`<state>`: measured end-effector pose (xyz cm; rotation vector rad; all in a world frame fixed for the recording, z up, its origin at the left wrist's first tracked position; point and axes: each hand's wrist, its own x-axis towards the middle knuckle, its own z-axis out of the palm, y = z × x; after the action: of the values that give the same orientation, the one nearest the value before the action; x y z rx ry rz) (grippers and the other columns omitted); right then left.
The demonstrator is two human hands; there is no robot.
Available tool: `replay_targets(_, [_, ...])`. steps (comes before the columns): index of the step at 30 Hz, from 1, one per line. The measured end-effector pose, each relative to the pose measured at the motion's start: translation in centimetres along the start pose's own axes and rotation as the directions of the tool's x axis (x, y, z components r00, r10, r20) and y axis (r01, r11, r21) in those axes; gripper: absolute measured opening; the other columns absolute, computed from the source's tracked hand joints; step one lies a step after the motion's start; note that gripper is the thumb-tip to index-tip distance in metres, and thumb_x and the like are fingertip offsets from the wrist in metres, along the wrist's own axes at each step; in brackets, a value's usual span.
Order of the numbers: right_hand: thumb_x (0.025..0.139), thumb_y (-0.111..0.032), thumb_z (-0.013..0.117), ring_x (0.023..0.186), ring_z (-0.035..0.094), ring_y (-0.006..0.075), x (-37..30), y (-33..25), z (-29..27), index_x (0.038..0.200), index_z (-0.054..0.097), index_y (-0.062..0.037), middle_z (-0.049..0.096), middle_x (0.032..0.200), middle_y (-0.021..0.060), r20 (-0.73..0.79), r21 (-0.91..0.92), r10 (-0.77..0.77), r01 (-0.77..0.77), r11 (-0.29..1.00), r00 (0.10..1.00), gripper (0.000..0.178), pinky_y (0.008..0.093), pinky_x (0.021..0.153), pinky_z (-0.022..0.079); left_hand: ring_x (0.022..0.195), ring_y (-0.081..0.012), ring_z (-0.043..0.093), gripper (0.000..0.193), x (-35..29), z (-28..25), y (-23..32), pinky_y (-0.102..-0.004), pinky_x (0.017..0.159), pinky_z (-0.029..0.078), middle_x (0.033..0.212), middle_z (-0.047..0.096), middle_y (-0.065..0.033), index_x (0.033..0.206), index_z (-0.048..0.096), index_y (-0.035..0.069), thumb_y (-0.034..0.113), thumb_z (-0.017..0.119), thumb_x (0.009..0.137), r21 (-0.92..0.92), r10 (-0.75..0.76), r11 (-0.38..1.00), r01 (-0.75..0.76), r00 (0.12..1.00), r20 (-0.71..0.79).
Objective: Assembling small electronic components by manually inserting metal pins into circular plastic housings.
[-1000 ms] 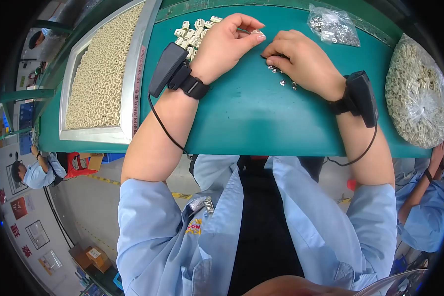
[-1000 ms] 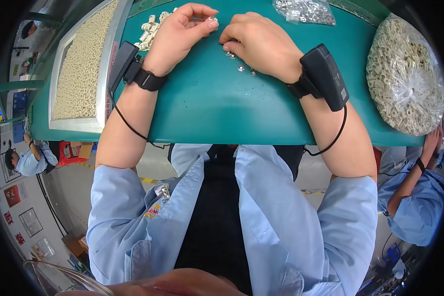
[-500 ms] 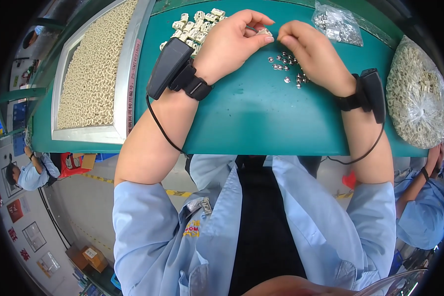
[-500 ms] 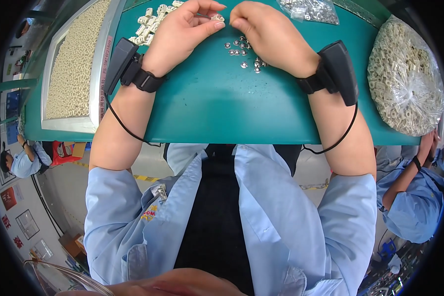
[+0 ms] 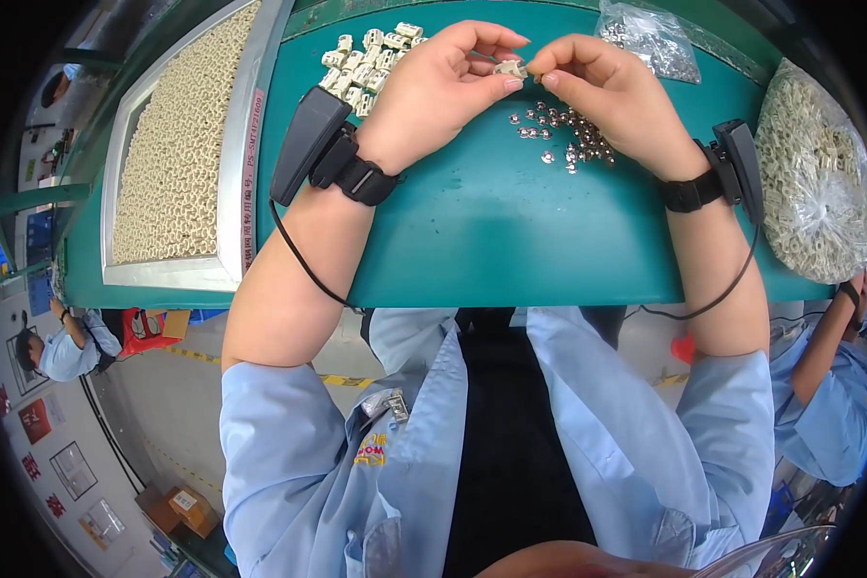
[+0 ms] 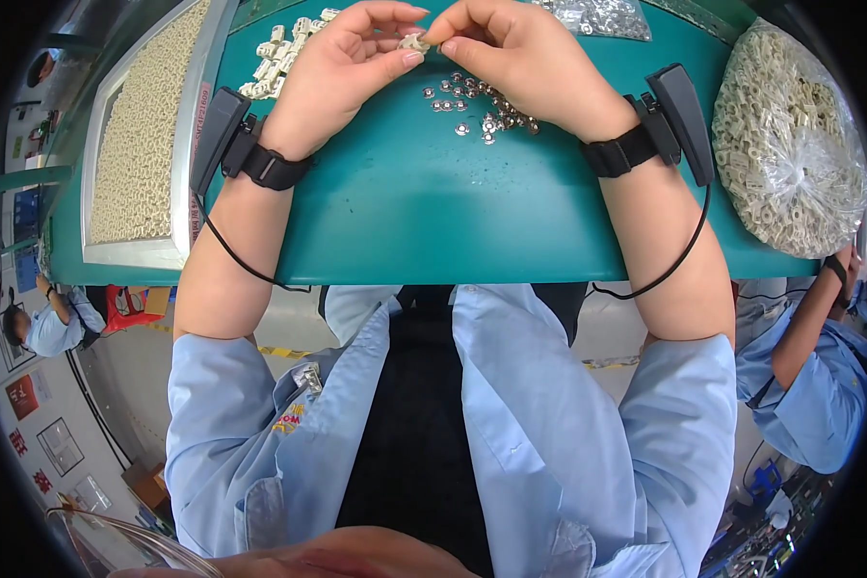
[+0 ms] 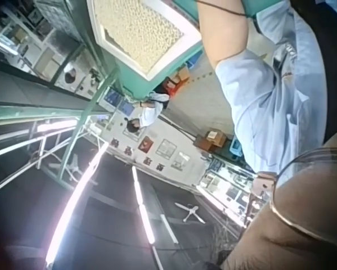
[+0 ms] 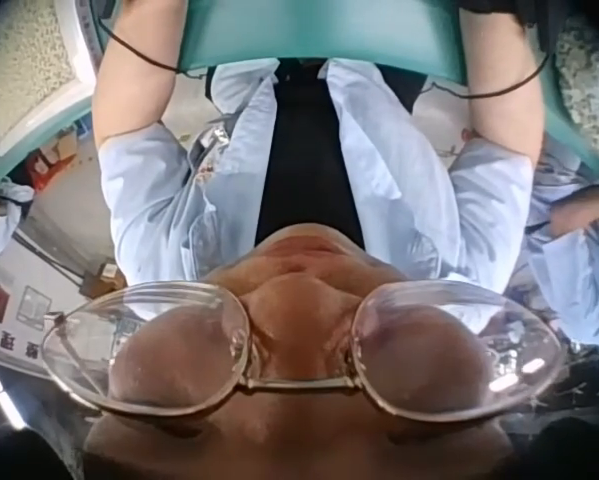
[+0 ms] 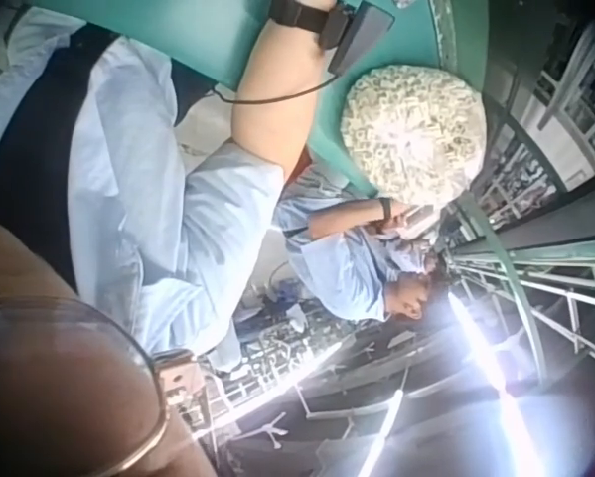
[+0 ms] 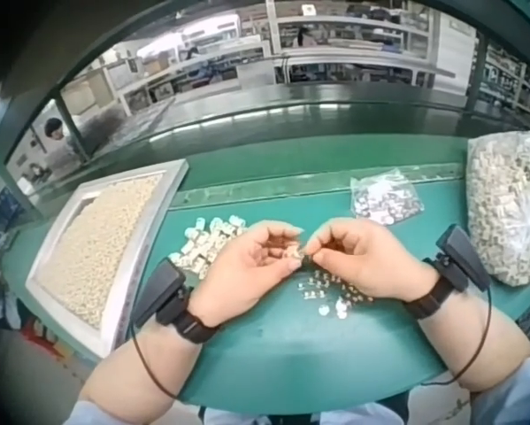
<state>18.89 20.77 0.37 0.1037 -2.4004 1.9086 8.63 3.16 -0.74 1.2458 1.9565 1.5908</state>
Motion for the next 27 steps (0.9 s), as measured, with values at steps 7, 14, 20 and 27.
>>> replay_targets(7, [0.088, -0.007, 0.054, 0.089, 0.053, 0.0064, -0.1, -1.1, 1.0, 0.102, 0.055, 0.0006, 0.057, 0.094, 0.0005, -0.065, 0.114, -0.027, 0.034, 0.993, 0.998, 0.016, 0.0200, 0.079, 0.043, 0.090, -0.0105, 0.056, 0.032, -0.1, 0.8, 0.9, -0.0220, 0.081, 0.047, 0.099, 0.057, -0.0059, 0.115, 0.048, 0.000, -0.005, 0.054, 0.084, -0.438, -0.120, 0.884, 0.164, 0.985, 0.126])
replay_targets(14, [0.088, -0.008, 0.055, 0.090, 0.053, 0.0064, -0.3, -0.6, 0.0, 0.103, 0.054, 0.0001, 0.057, 0.096, 0.0007, -0.009, 0.075, -0.014, 0.015, 0.997, 1.000, 0.017, 0.0199, 0.079, 0.043, 0.087, -0.0113, 0.059, 0.032, 0.1, 0.5, 0.2, -0.0228, 0.079, 0.049, 0.100, 0.060, -0.0065, 0.112, 0.054, 0.004, 0.006, 0.062, 0.082, -0.222, 0.039, 0.975, -0.027, 0.998, 0.052])
replay_targets(20, [0.087, -0.008, 0.056, 0.091, 0.053, 0.0069, -0.3, -1.1, 0.5, 0.104, 0.053, -0.0007, 0.056, 0.096, 0.0009, -0.027, 0.141, -0.029, 0.032, 0.989, 0.999, 0.019, 0.0206, 0.080, 0.043, 0.090, -0.0116, 0.056, 0.037, -0.2, 0.4, 0.2, -0.0226, 0.082, 0.047, 0.098, 0.056, -0.0059, 0.118, 0.046, 0.001, -0.007, 0.055, 0.083, -0.547, 0.130, 0.836, -0.049, 0.985, 0.111])
replay_targets(27, [0.087, -0.008, 0.056, 0.091, 0.053, 0.0071, -0.4, -1.4, 0.7, 0.102, 0.054, -0.0012, 0.056, 0.095, 0.0008, -0.003, 0.192, -0.010, 0.010, 0.981, 1.000, 0.016, 0.0210, 0.081, 0.043, 0.085, -0.0098, 0.057, 0.031, -0.3, 0.0, 0.9, -0.0216, 0.078, 0.047, 0.095, 0.057, -0.0046, 0.113, 0.050, 0.001, -0.001, 0.058, 0.083, -0.618, -0.118, 0.766, 0.174, 0.984, 0.131])
